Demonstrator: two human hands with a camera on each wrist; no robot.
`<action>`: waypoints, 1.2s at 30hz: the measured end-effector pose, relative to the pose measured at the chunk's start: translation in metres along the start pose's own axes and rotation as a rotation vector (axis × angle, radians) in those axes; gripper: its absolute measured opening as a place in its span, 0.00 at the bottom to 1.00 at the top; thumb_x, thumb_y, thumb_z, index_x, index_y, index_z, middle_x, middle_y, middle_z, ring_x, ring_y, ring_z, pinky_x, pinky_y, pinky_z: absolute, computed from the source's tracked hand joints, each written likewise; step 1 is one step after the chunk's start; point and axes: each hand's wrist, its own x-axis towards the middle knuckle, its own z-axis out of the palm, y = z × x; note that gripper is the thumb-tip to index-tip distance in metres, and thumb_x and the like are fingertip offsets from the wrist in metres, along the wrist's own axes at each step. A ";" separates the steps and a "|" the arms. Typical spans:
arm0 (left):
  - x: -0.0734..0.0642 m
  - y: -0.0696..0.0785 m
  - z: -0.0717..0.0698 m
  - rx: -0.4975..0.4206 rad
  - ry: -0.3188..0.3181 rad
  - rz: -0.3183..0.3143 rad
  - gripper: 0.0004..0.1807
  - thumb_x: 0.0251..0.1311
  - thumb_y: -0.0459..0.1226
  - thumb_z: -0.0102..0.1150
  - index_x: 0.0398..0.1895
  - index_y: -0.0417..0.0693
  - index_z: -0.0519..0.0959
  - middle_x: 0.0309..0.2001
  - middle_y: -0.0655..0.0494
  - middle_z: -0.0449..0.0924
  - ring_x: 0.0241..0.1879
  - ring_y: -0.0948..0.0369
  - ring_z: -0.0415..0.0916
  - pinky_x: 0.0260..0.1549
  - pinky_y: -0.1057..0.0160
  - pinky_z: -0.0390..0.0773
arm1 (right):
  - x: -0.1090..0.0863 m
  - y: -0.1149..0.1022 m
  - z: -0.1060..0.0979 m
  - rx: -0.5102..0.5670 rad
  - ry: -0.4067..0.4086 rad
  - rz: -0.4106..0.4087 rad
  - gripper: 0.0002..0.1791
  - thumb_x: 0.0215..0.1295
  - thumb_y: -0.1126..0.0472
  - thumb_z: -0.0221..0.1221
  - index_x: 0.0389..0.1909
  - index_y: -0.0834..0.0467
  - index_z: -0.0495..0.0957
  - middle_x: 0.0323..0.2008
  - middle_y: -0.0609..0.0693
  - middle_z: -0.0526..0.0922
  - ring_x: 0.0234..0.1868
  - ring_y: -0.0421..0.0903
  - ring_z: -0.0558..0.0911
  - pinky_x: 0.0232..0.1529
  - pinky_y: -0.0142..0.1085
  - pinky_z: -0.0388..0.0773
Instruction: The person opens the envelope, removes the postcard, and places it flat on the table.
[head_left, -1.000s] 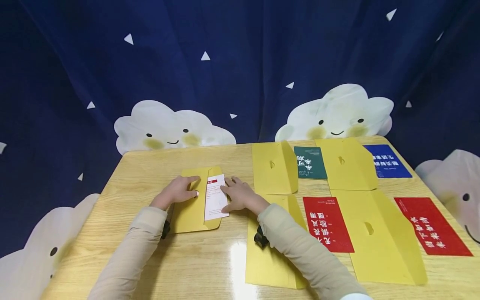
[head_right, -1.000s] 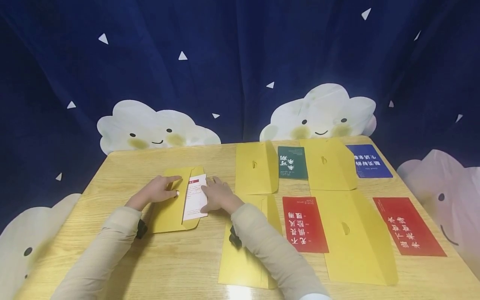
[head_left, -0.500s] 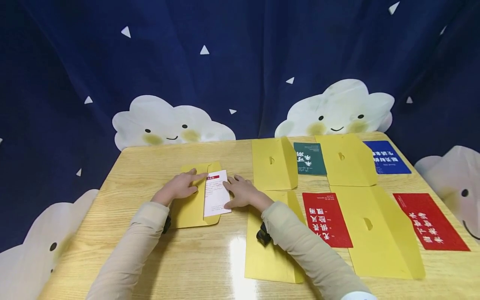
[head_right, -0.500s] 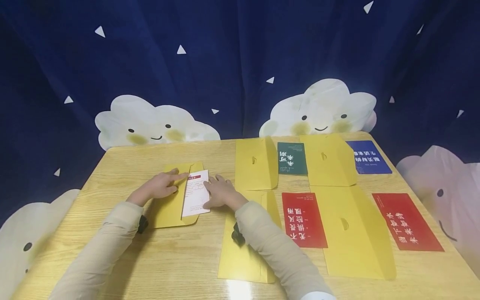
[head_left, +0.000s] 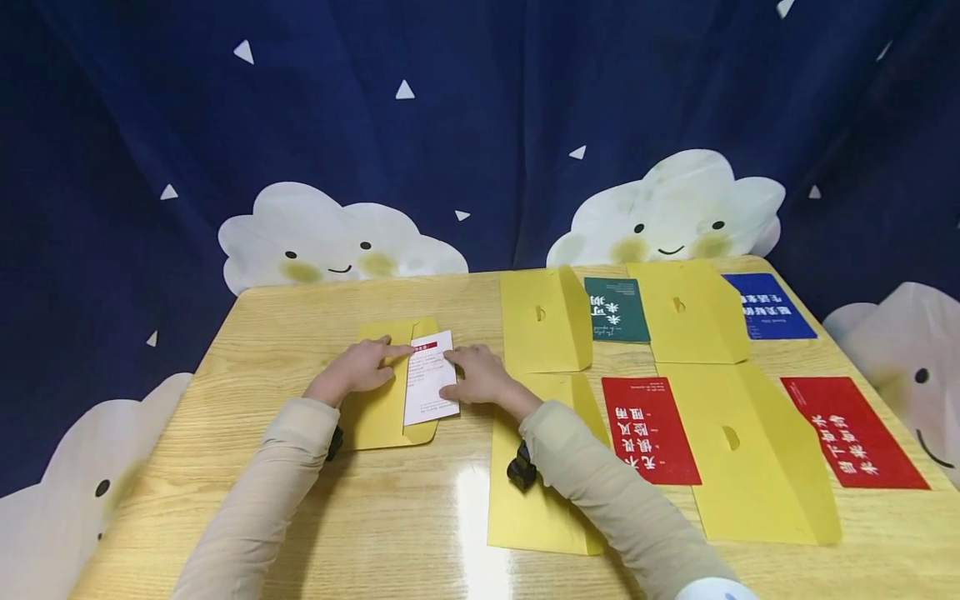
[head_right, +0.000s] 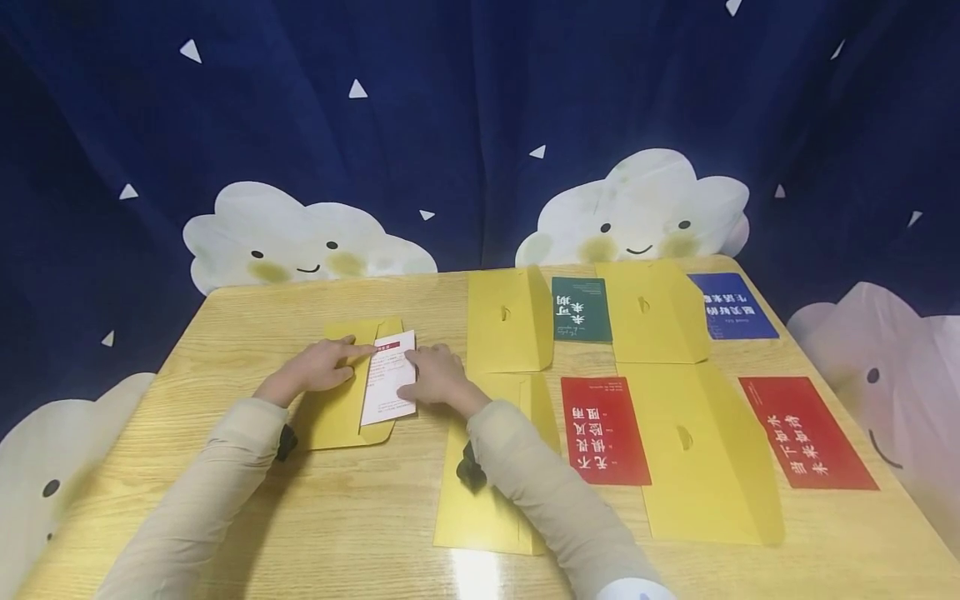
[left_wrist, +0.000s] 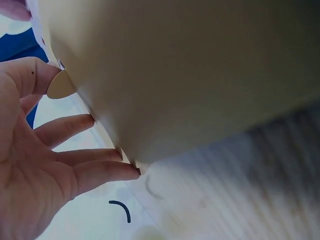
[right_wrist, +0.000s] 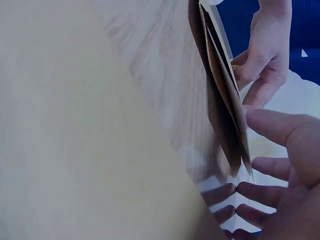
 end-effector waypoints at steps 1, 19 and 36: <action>0.000 0.000 0.000 0.000 0.001 -0.002 0.28 0.55 0.31 0.46 0.62 0.50 0.68 0.59 0.24 0.59 0.38 0.44 0.75 0.37 0.48 0.71 | 0.001 0.000 0.001 0.011 0.027 0.002 0.35 0.54 0.52 0.62 0.62 0.61 0.66 0.60 0.58 0.68 0.61 0.59 0.62 0.56 0.53 0.59; -0.001 0.001 0.005 -0.019 -0.011 -0.049 0.37 0.51 0.56 0.59 0.64 0.52 0.67 0.60 0.25 0.57 0.56 0.33 0.60 0.50 0.37 0.62 | 0.003 -0.002 0.001 0.232 0.147 0.068 0.33 0.45 0.67 0.66 0.56 0.69 0.70 0.53 0.62 0.74 0.56 0.55 0.70 0.58 0.42 0.63; -0.001 0.006 0.004 -0.007 -0.019 -0.078 0.37 0.50 0.56 0.60 0.64 0.52 0.66 0.61 0.26 0.56 0.58 0.33 0.58 0.53 0.36 0.57 | -0.008 0.002 -0.002 0.493 0.240 0.137 0.35 0.42 0.75 0.64 0.57 0.69 0.68 0.49 0.61 0.74 0.34 0.46 0.73 0.29 0.31 0.70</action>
